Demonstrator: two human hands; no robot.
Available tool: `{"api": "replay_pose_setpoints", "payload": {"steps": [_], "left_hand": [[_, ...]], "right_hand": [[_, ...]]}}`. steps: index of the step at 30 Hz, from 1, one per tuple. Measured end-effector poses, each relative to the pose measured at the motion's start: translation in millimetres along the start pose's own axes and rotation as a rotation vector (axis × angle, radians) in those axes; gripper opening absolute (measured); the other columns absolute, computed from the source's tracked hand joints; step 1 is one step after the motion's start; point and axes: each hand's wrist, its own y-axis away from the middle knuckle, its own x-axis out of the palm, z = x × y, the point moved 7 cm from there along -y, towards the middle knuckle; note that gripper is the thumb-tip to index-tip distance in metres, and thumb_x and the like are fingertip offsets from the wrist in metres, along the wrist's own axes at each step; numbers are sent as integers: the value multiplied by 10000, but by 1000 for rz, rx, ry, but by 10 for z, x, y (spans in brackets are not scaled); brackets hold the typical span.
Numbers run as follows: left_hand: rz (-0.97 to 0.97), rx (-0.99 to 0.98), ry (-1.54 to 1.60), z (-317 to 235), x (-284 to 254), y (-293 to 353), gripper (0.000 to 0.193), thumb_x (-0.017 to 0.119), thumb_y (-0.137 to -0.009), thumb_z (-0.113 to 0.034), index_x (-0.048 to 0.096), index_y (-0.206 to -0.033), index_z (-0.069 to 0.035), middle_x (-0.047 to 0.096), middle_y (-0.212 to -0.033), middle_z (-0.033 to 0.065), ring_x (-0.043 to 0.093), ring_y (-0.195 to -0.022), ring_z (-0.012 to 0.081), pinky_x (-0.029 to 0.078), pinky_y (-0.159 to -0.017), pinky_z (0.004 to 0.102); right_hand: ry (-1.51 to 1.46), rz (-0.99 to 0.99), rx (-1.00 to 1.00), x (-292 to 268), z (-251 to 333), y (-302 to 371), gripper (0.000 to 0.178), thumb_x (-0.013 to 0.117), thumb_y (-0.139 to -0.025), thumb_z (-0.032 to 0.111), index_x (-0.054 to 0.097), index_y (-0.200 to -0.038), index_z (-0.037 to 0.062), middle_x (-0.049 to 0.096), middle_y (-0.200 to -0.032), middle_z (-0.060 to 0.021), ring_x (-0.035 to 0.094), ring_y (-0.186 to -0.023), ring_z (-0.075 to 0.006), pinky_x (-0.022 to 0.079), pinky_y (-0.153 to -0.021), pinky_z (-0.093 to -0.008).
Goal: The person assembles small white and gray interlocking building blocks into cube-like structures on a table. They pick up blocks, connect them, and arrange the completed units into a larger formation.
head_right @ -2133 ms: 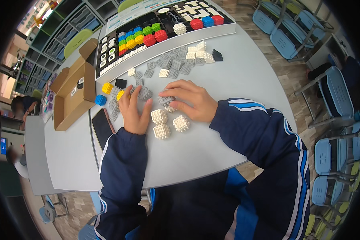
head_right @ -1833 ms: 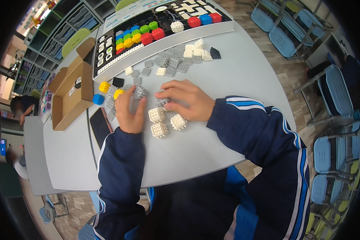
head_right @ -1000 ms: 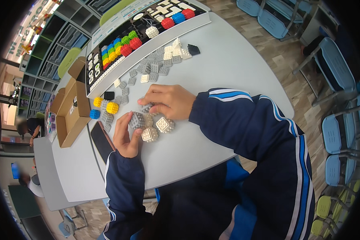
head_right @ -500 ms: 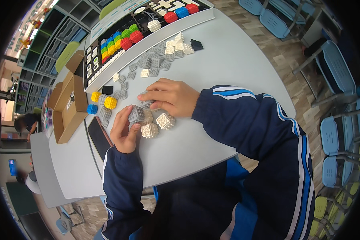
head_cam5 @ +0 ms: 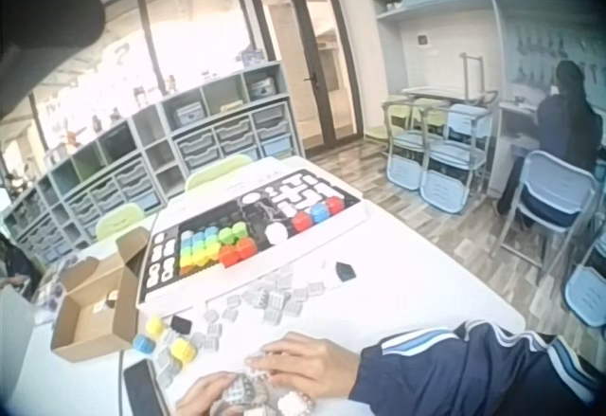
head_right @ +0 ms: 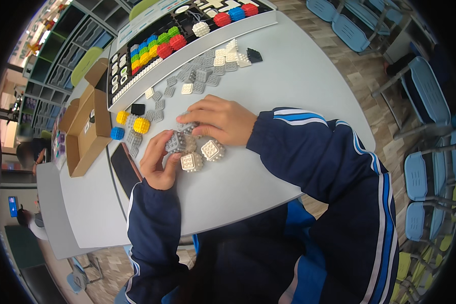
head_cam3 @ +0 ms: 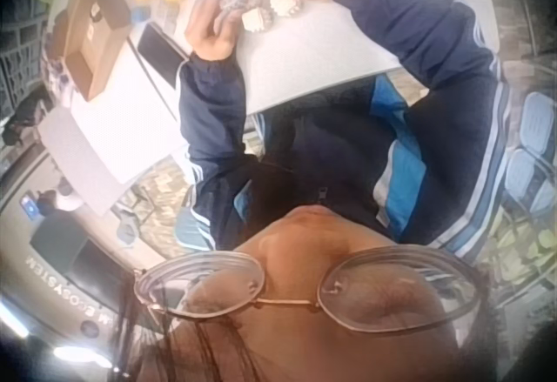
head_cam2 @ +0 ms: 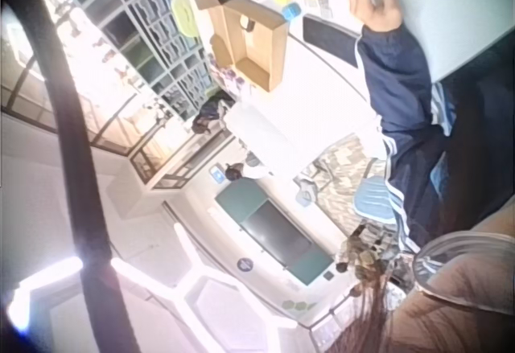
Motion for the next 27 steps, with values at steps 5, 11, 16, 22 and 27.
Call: {"api": "replay_pose_setpoints", "payload": {"steps": [5, 11, 16, 22, 27], "left_hand": [[-1, 81, 61, 72, 26, -11, 437, 727, -841, 37, 664, -1274, 45, 679, -1209, 212, 682, -1093, 298, 518, -965, 336], [36, 36, 97, 111, 54, -26, 401, 688, -908, 19, 646, -1307, 33, 645, -1277, 184, 664, -1134, 269, 540, -900, 306], [-157, -201, 528, 479, -15, -17, 491, 598, -1010, -63, 494, -1489, -28, 594, -1348, 150, 643, -1164, 239, 568, -910, 348], [-227, -466, 1021, 666, 17, 12, 582, 446, -1082, -350, 344, -1580, -66, 601, -1311, 126, 615, -1011, 172, 574, -691, 359], [-237, -518, 1386, 667, 137, -34, 571, 466, -1061, -400, 417, -1527, -74, 596, -1263, 123, 546, -848, 140, 411, -473, 239]], "right_hand": [[-106, 57, 102, 36, -36, -21, 500, 765, -857, 87, 647, -1341, 131, 651, -1269, -121, 642, -1111, -314, 540, -937, -379], [-228, 107, 217, 100, -130, -20, 584, 747, -856, 44, 580, -1405, 149, 633, -1303, -103, 645, -1138, -289, 532, -961, -372], [-518, 5, 485, 71, -341, 32, 677, 739, -838, 13, 521, -1464, 149, 585, -1364, -49, 626, -1123, -174, 514, -965, -332], [-894, -167, 623, 21, -399, 10, 688, 588, -877, 120, 403, -1537, 61, 561, -1356, -123, 588, -1119, -164, 486, -984, -304], [-1530, -161, 624, 164, -460, 78, 568, 460, -936, 202, 485, -1485, 56, 593, -1318, -84, 598, -1061, -127, 471, -795, -283]]}}
